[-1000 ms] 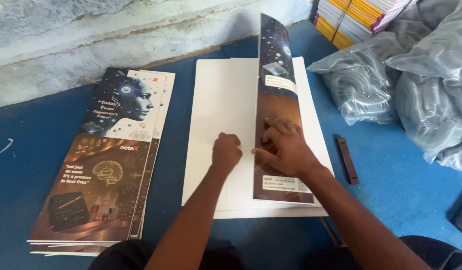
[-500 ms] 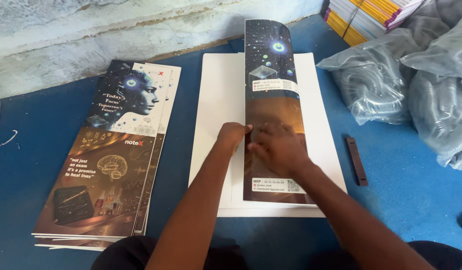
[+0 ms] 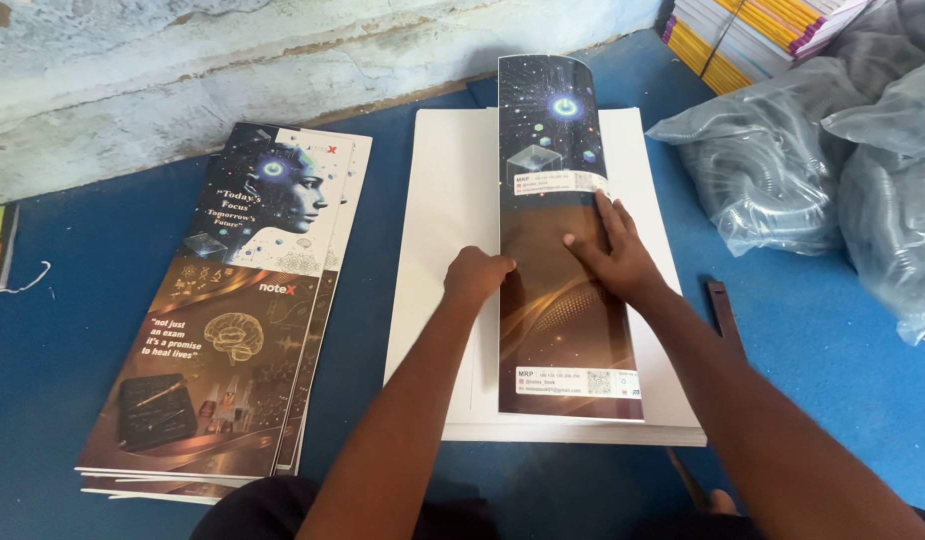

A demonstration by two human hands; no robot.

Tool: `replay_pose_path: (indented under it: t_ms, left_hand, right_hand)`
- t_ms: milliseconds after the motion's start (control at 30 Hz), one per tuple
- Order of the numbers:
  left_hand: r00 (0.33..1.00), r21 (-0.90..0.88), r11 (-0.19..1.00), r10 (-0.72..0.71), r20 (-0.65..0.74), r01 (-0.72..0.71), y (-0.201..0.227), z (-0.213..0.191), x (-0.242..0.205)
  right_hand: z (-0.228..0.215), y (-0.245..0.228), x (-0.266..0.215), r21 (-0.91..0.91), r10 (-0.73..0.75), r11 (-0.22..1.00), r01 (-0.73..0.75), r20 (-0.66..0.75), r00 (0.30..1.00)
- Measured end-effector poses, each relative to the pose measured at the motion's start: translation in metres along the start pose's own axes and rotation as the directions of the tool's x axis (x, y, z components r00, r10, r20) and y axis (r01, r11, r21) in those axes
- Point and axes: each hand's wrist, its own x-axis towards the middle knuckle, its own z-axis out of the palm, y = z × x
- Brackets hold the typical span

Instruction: The person is binding book covers onto stacks of white paper. They place a cover on a stack, fold it over, and use a flat tool to press the fold. They repeat this process for multiple stacks.

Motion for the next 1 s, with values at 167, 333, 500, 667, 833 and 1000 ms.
replay_pose_path:
  t_ms: [167, 333, 500, 667, 833, 1000]
  left_hand:
    - [0.987, 0.157, 0.988, 0.018, -0.16, 0.007, 0.008, -0.004, -0.022]
    - [0.983, 0.088, 0.994, -0.045, -0.175, 0.061, 0.011, -0.013, -0.029]
    - [0.972, 0.122, 0.992, 0.0, -0.235, 0.029, 0.006, -0.012, -0.027]
    - [0.955, 0.138, 0.989, 0.083, -0.285, -0.044, -0.001, -0.007, -0.028]
    - [0.946, 0.102, 0.994, 0.06, -0.32, -0.029, 0.001, -0.006, -0.03]
    - [0.94, 0.085, 0.996, 0.067, -0.335, -0.041, 0.002, -0.008, -0.034]
  right_hand:
    - [0.012, 0.001, -0.001, -0.032, 0.047, 0.998, -0.047, -0.004, 0.999]
    - [0.02, -0.006, 0.001, -0.17, 0.071, 0.983, -0.073, -0.017, 0.997]
    - [0.028, -0.013, 0.003, -0.303, 0.126, 0.945, -0.126, -0.019, 0.992]
    - [0.031, -0.017, 0.007, -0.37, 0.194, 0.911, -0.18, 0.001, 0.981]
    - [0.035, -0.017, 0.008, -0.402, 0.188, 0.9, -0.171, 0.003, 0.982]
    - [0.037, -0.018, 0.009, -0.45, 0.199, 0.877, -0.17, 0.018, 0.98]
